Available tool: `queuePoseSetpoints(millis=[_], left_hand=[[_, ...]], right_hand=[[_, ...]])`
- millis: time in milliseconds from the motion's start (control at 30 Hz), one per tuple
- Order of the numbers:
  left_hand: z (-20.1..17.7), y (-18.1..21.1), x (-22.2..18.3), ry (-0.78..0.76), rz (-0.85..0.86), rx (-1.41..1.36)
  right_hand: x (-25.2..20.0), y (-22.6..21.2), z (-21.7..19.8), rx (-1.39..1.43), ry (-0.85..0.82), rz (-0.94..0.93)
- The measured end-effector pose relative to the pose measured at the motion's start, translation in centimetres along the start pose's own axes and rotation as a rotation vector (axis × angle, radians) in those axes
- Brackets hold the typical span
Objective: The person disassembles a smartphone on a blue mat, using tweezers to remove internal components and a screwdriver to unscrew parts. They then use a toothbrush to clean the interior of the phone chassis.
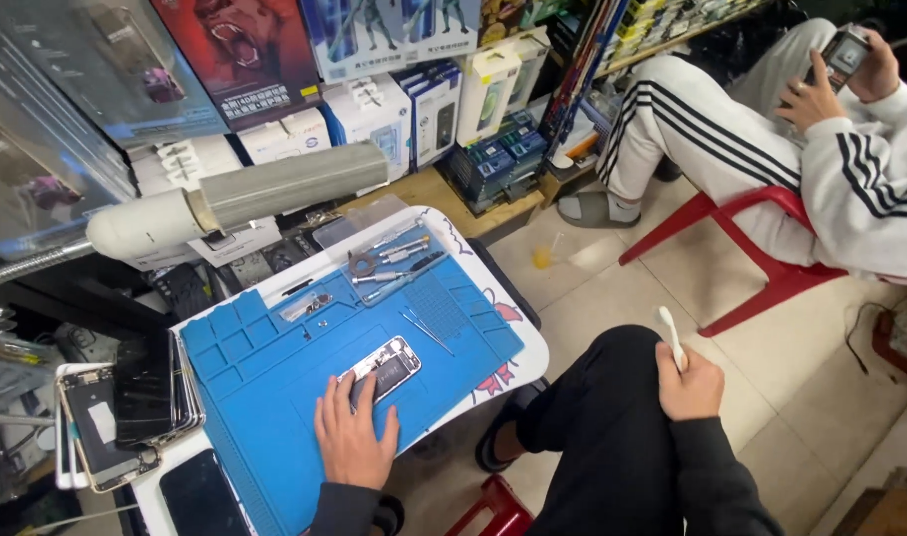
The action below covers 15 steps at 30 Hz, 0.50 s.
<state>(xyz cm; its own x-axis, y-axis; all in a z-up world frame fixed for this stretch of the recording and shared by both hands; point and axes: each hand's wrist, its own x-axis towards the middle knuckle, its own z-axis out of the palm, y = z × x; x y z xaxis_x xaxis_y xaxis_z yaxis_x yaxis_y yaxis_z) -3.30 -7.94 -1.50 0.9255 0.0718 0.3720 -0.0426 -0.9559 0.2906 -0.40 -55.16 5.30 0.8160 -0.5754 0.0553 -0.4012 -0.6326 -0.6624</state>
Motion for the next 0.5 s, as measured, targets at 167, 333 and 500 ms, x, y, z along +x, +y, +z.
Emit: queuePoseSetpoints(millis=[167,333,500], left_hand=[[-0.8,-0.7,-0.2,0.000,-0.024,-0.112],[-4.0,-0.2,-0.6,0.077,-0.050,-0.164],[-9.9,-3.2,-2.2,0.306,-0.091,-0.085]], right_hand=[[1.6,-0.8,0.6,-0.033,-0.013,-0.149],[-2.6,-1.8,0.1,-0.048,0.117,-0.095],[-2.0,-3.6,0.4,-0.177,0.024,-0.121]])
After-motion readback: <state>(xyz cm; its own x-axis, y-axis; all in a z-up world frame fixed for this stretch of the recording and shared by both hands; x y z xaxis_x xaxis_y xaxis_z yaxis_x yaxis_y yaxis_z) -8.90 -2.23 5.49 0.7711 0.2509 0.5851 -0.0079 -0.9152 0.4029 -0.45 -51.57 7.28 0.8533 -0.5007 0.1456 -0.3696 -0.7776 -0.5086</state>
